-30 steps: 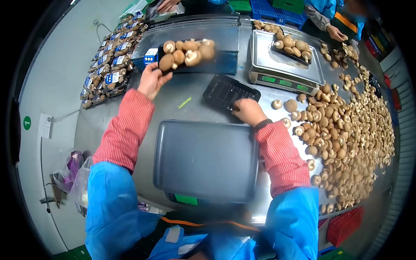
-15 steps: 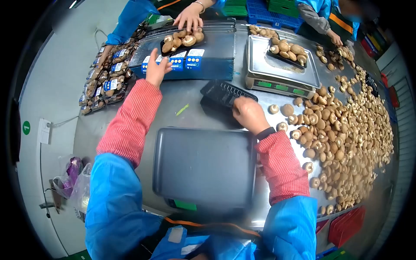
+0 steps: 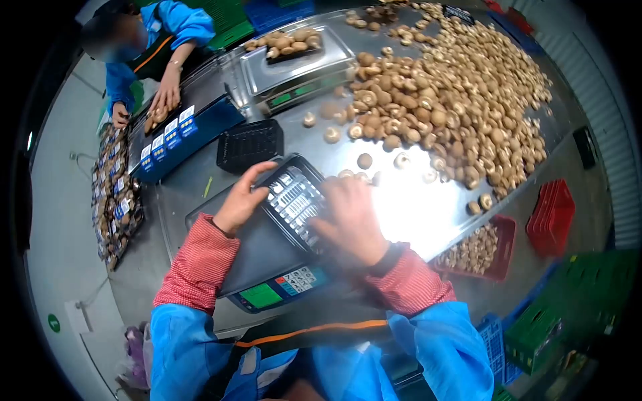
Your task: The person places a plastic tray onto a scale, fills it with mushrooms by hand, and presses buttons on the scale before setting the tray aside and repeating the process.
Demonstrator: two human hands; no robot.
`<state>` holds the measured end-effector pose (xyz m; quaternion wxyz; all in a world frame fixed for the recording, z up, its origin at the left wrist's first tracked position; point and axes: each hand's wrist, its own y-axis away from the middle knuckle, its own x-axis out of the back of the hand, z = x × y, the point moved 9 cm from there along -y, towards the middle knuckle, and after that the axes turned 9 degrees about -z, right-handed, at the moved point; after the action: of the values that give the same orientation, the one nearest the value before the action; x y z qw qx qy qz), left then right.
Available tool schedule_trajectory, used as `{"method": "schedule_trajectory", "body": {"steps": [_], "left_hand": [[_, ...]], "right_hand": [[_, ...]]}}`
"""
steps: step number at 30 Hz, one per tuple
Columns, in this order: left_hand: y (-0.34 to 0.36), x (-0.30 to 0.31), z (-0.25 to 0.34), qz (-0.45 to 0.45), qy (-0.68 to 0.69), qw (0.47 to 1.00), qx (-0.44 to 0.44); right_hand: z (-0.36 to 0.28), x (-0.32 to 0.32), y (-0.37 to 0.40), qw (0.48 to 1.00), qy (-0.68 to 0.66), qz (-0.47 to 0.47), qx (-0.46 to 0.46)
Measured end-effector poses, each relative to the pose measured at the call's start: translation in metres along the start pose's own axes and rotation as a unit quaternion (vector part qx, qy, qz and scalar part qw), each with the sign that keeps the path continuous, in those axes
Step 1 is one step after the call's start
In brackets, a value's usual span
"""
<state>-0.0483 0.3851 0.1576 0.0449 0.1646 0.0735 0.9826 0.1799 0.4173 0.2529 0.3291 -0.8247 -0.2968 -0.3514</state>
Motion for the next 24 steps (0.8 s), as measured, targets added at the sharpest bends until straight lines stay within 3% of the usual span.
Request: {"method": "schedule_trajectory", "body": {"steps": [2, 4, 6, 7, 8, 10, 12, 14, 16, 17, 20, 21, 24], "left_hand": [[-0.018, -0.06, 0.033, -0.101, 0.072, 0.992, -0.001], [-0.042, -0.114, 0.044, -0.183, -0.021, 0.98, -0.08], [-0.066, -0.153, 0.052, -0.246, -0.045, 0.968, -0.012], [-0.082, -0.165, 0.055, -0.276, -0.057, 0.957, -0.072], [-0.1, -0.166, 0.029, -0.258, -0.021, 0.966, 0.023], [-0.136, -0.135, 0.024, -0.115, 0.003, 0.991, 0.071], [-0.188, -0.081, -0.008, -0.016, -0.14, 0.99, 0.021], [-0.223, -0.033, -0.035, 0.058, -0.246, 0.965, 0.073], [-0.241, -0.009, -0.038, 0.064, -0.258, 0.949, 0.172], [-0.253, -0.001, -0.048, 0.07, -0.295, 0.935, 0.182], [-0.285, 0.002, -0.083, 0.017, -0.273, 0.944, 0.187], [-0.301, -0.003, -0.105, -0.028, -0.25, 0.956, 0.149], [-0.296, -0.035, -0.065, -0.076, -0.395, 0.907, 0.122]], "right_hand": [[0.042, 0.022, 0.023, 0.993, -0.045, 0.003, -0.11], [0.101, -0.006, 0.059, 0.937, -0.216, -0.143, -0.234], [0.153, -0.031, 0.105, 0.856, -0.414, -0.119, -0.286], [0.172, -0.018, 0.123, 0.841, -0.425, -0.075, -0.327], [0.198, -0.003, 0.148, 0.843, -0.397, -0.015, -0.363], [0.253, 0.03, 0.206, 0.848, -0.297, 0.121, -0.423], [0.259, 0.085, 0.222, 0.893, -0.089, 0.154, -0.413], [0.28, 0.099, 0.241, 0.846, 0.103, 0.072, -0.519], [0.287, 0.097, 0.235, 0.848, 0.14, 0.074, -0.505], [0.29, 0.091, 0.228, 0.845, 0.145, 0.065, -0.51], [0.299, 0.064, 0.199, 0.862, 0.149, 0.084, -0.478], [0.3, 0.06, 0.187, 0.865, 0.139, 0.095, -0.472], [0.303, 0.043, 0.146, 0.862, 0.143, 0.114, -0.472]]}}
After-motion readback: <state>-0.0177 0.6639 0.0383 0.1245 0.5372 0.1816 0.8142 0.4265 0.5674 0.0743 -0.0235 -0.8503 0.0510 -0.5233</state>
